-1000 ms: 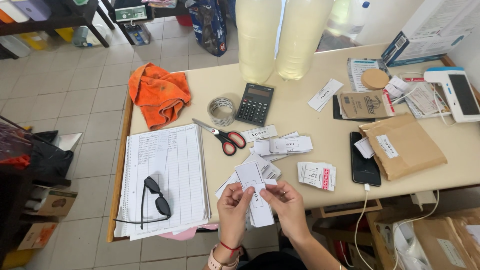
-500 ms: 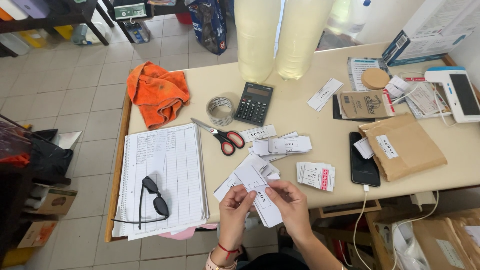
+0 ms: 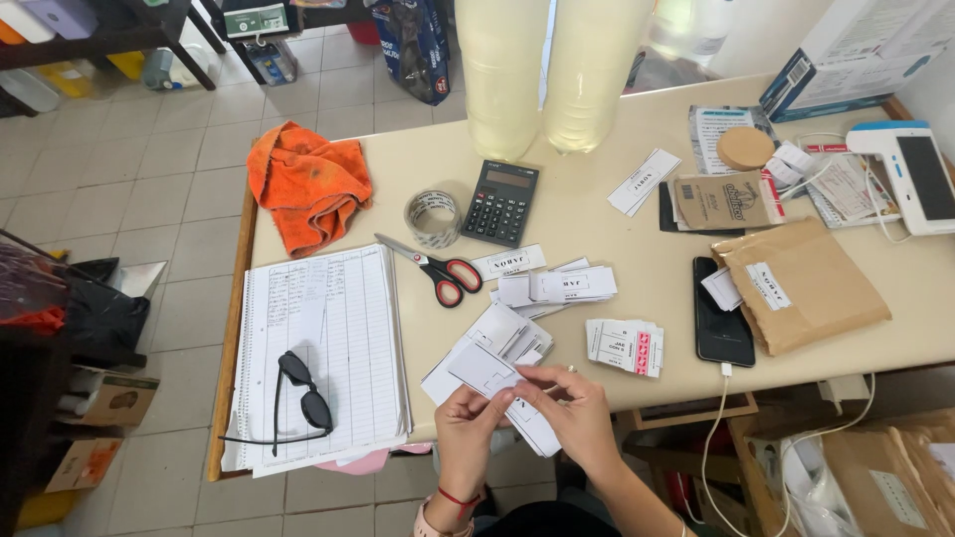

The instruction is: Sorting and organizing paper labels on a desk and preparing a package for shipping

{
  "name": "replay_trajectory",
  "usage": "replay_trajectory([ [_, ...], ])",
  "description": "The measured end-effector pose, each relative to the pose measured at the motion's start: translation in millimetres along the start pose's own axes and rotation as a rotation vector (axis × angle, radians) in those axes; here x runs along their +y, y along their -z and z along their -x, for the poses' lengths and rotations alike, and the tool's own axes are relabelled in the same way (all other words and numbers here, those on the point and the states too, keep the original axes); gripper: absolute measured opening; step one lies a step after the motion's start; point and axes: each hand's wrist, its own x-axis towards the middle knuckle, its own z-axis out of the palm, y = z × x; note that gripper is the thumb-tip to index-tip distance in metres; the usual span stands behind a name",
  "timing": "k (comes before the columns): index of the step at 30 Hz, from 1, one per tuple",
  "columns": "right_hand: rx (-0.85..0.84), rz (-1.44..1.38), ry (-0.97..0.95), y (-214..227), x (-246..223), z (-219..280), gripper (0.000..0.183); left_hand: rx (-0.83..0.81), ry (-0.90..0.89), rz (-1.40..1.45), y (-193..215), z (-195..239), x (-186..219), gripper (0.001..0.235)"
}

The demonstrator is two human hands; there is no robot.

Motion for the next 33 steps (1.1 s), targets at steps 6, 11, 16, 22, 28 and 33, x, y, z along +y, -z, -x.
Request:
replay_trajectory([
  [6, 0.013, -0.021, 0.032, 0, 9, -2, 0.015, -0.01, -0.022, -0.009, -4, 3, 1, 0.016],
  [11, -0.008, -0.194, -0.1, -1, 12, -6, 0.015, -0.055, 0.01, 0.068, 3, 1, -8, 0.016],
  [16, -0.038, -0.294, -0.056, -3, 19, -9, 0.009, -0.022, -0.004, -0.014, 10, -3, -14, 0.035],
  [22, -0.054, 0.079, 0.037, 1, 3, -6, 0.016, -0.003, -0.017, -0.036, 11, -3, -13, 0.034],
  [28, -0.183, 0.18, 0.1, 6, 12, -13, 0.023, 0.008, 0.089, -0.183, 23, -5, -19, 0.036],
  [33, -0.184, -0.108, -0.109, 5, 21, -15, 0.012, -0.118, 0.143, -0.111, 22, -4, -10, 0.027],
])
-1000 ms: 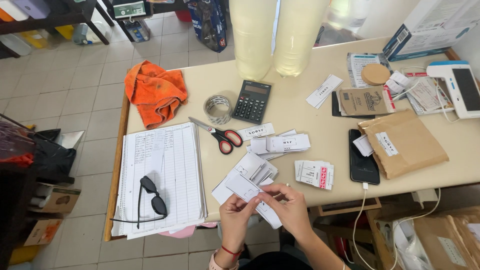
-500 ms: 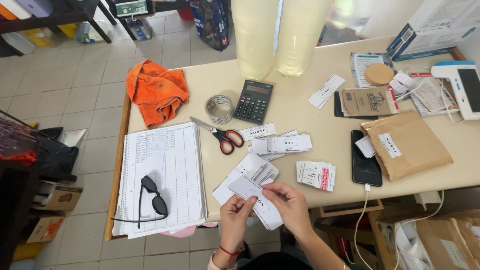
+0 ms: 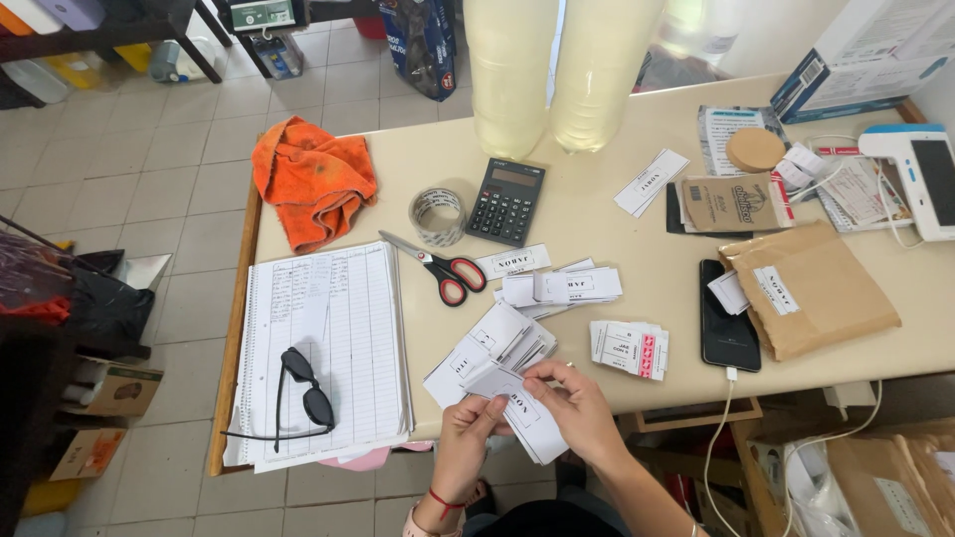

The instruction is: Sorting and organizing paper labels on a desk and preparing a package for shipping

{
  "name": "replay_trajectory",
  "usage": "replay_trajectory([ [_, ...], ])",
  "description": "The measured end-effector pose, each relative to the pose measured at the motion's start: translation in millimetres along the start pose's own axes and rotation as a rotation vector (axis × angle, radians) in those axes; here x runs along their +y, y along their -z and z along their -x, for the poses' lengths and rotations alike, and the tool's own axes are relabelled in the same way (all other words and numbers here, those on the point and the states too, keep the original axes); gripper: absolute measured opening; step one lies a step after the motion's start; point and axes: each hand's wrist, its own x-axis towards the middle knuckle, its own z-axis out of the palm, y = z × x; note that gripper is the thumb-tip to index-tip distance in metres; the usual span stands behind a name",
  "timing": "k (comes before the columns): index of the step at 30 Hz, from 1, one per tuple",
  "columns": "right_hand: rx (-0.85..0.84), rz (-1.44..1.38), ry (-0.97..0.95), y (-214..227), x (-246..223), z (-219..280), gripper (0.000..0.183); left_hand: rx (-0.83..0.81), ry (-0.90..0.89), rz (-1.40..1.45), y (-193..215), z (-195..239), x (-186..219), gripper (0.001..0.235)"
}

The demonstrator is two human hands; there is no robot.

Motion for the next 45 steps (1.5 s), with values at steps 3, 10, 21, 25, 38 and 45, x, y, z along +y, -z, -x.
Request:
replay_trajectory([
  [3, 0.061, -0.005, -0.051, 0, -3, 2, 0.013, -0.138, 0.012, 0.07, 0, 2, 12, 0.03],
  [10, 0.147, -0.321, -0.15, -2, -9, 1, 0.036, -0.194, 0.051, 0.08, 5, -2, 6, 0.032],
  [21, 0.231, 0.244, 0.388, -14, 0, 14, 0.012, 0.085, -0.036, 0.06, -11, 11, 11, 0.036],
  [25, 0.147, 0.415, 0.754, -16, -16, 21, 0.02, 0.143, -0.131, -0.082, 0, 12, 10, 0.055],
  [38, 0.112, -0.213, 0.131, -20, -6, 5, 0.021, -0.025, 0.015, -0.014, 2, 18, 57, 0.061],
  [45, 0.109, -0.216, 0.069, -17, 3, 10, 0.024, 0.121, -0.249, -0.118, 31, -1, 41, 0.018],
])
